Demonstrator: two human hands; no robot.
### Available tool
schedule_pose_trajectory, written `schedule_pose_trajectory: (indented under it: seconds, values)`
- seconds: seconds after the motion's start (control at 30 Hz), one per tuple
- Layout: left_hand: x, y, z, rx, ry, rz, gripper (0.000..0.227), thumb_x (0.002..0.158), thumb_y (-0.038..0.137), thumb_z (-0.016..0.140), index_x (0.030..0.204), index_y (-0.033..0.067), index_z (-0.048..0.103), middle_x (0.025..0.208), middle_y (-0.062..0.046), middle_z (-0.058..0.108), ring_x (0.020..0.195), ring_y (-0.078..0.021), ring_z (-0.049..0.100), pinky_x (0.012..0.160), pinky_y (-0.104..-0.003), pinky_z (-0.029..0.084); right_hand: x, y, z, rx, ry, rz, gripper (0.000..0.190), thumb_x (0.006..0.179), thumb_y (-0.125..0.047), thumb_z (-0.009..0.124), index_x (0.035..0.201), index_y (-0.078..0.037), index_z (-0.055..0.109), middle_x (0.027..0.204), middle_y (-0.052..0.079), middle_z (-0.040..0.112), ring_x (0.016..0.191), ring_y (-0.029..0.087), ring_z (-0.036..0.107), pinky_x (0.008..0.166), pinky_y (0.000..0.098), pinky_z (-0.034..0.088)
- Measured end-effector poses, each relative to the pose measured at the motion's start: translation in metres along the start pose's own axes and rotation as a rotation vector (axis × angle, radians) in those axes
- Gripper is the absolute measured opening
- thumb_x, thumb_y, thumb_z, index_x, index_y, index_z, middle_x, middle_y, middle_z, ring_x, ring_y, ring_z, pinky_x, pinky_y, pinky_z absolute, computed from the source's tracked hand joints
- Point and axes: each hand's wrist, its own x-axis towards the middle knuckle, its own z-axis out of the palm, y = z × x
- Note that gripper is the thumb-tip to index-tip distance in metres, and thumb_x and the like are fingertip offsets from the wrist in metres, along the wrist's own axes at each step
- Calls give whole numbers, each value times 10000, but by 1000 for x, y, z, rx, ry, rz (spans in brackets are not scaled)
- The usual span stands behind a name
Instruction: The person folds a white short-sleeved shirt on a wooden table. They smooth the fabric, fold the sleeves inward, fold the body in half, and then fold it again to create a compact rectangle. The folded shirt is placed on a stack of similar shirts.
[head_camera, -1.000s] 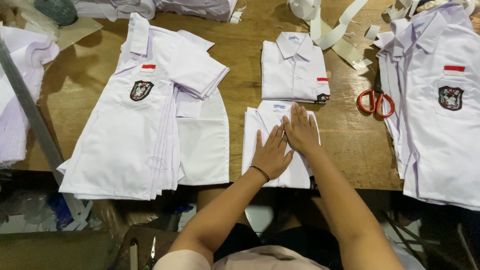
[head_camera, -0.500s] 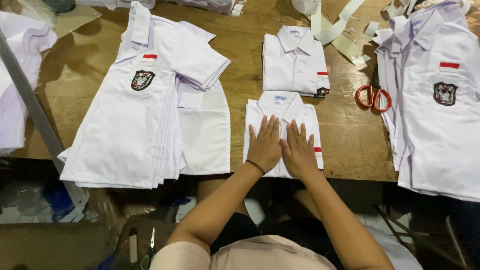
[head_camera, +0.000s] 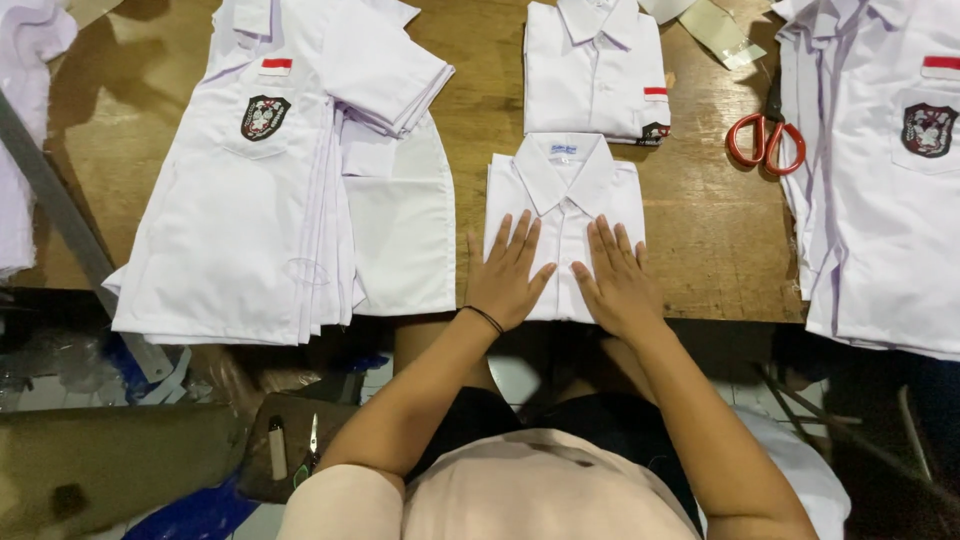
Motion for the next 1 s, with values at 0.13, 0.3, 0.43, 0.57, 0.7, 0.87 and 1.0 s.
schedule_pose_trajectory:
  seconds: [0.13, 0.3, 0.43, 0.57, 0.7, 0.87, 1.0]
  values:
    - [-14, -13, -10, 54, 6, -33, 719, 1063, 569, 187, 1636, 135, 171, 1716, -73, 144, 1582, -294, 76, 1187, -682, -116, -12, 19, -2, 16, 15, 38, 767, 1064, -614, 144, 1656, -127, 156, 1730, 93, 127, 1594, 306, 61, 1249, 588, 8]
    - [-25, -22, -15, 152, -53, -128, 682, 1083, 498, 201, 1632, 95, 161, 1720, -93, 95, 1578, -321, -38, 1192, -675, -136, -20, 41, 2, 58, 47, 89, 754, 1077, -622, 152, 1659, -142, 151, 1737, 44, 104, 1594, 308, 6, 1221, 645, -83]
    - [-30, -15, -25, 209, -102, -186, 637, 1088, 359, 249, 1617, 24, 136, 1709, -172, 79, 1573, -341, -80, 1187, -680, -145, -25, 49, -4, 66, 137, 135, 739, 1093, -570, 230, 1657, -96, 172, 1723, 126, 154, 1585, 362, 48, 1233, 645, -53]
    - [-25, -2, -31, 104, -10, -26, 602, 1097, 307, 283, 1626, 46, 168, 1708, -162, 115, 1571, -375, -15, 1194, -695, -33, -24, 21, 5, 194, 301, -82, 654, 1050, -410, 454, 1605, -80, 346, 1664, 183, 295, 1556, 381, 146, 1244, 579, 50]
    - [-22, -8, 3, 76, -33, 136, 600, 1109, 432, 180, 1636, 146, 199, 1712, -106, 148, 1570, -362, 79, 1191, -705, -34, -24, -28, 10, 97, 182, -279, 698, 1060, -544, 339, 1620, -129, 299, 1697, 129, 237, 1569, 347, 127, 1246, 579, 17]
    - [-30, -14, -8, 107, -51, 116, 669, 1071, 566, 193, 1638, 212, 205, 1715, -78, 154, 1572, -312, 110, 1197, -679, -9, -28, -27, 29, -53, 190, -292, 720, 1052, -572, 358, 1637, -166, 255, 1710, 75, 215, 1561, 298, 182, 1249, 547, 61]
    - [-34, -14, -14, 116, -130, 29, 793, 1023, 674, 167, 1636, 171, 173, 1713, -106, 138, 1576, -287, 105, 1194, -687, -33, -30, -29, 24, -42, 150, -271, 723, 1054, -599, 325, 1636, -175, 254, 1709, 61, 220, 1564, 269, 180, 1253, 520, 39]
